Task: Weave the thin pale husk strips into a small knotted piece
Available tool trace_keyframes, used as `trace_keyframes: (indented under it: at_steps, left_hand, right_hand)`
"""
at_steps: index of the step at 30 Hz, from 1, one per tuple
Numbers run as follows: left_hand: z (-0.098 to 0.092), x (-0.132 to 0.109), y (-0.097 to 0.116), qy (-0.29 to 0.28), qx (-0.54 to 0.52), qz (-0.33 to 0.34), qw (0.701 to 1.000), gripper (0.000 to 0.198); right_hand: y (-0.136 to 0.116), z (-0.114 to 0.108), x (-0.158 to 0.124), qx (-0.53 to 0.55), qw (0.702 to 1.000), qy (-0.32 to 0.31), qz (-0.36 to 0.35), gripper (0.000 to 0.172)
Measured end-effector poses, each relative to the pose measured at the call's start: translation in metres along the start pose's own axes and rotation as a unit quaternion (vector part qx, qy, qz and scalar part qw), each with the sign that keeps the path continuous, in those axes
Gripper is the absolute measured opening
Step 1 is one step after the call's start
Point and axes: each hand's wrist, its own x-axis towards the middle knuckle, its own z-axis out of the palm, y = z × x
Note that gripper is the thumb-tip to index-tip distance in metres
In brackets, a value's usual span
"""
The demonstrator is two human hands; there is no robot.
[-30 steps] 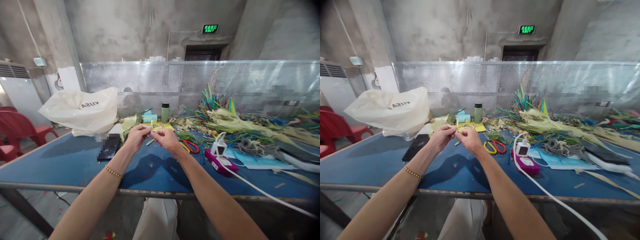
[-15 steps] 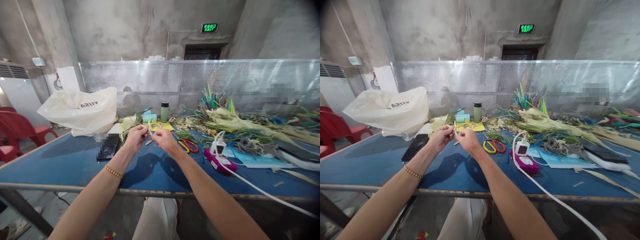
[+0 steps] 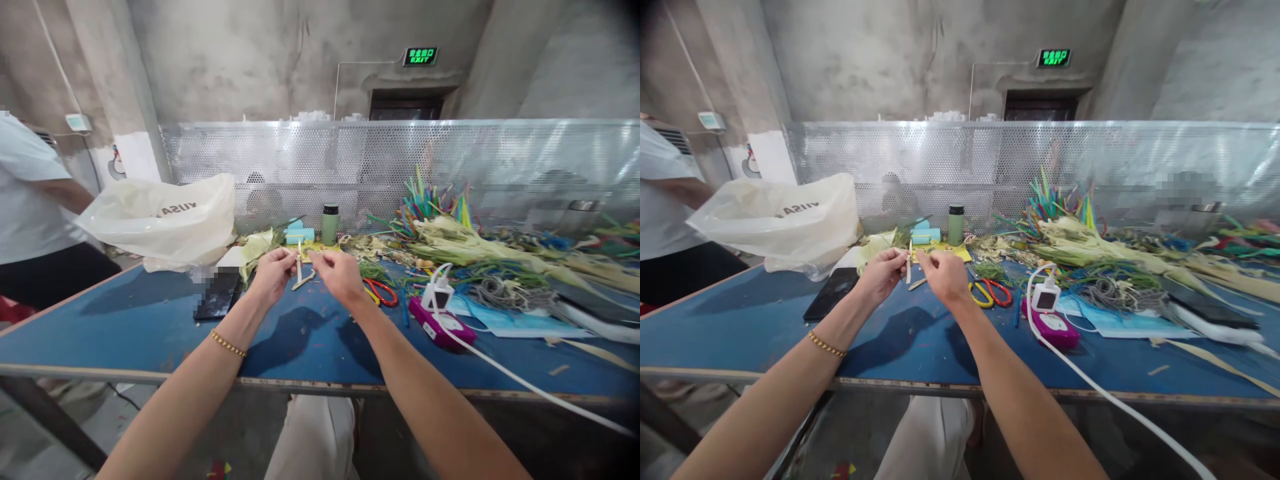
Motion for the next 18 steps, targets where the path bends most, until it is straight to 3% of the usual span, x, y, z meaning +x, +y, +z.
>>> trace_keyframes:
  at_steps: [1, 3, 7, 9, 18]
  left_hand:
    - [0.0005, -0.0004, 0.0000, -0.009, 0.008, 0.004, 1.000, 0.019]
    - [0.0015, -0.0014, -0.0001, -0.025, 0.014, 0.008, 1.000, 0.019]
    - [0.0028, -0.0028, -0.0009, -0.034, 0.008, 0.006, 0.999, 0.021]
    - [0.0034, -0.0034, -0.0011, -0.039, 0.009, 0.000, 0.999, 0.022]
    - [0.0058, -0.0059, 0.0030, -0.047, 0.006, -0.055, 0.997, 0.020]
  right_hand:
    - [0.0027, -0.0024, 0.0028, -0.023, 0.998, 0.061, -0.009, 0.040]
    - [0.0072, -0.0060, 0.0076, -0.040, 0.995, 0.084, -0.026, 0.031]
    - [0.0086, -0.0061, 0.0097, 0.022, 0.998, -0.042, -0.041, 0.021]
    - [0.0065, -0.0043, 0.0078, 0.048, 0.995, -0.073, -0.042, 0.019]
    - [0.0046, -0.0006, 0.0053, 0.000, 0.999, -0.029, -0.019, 0.011]
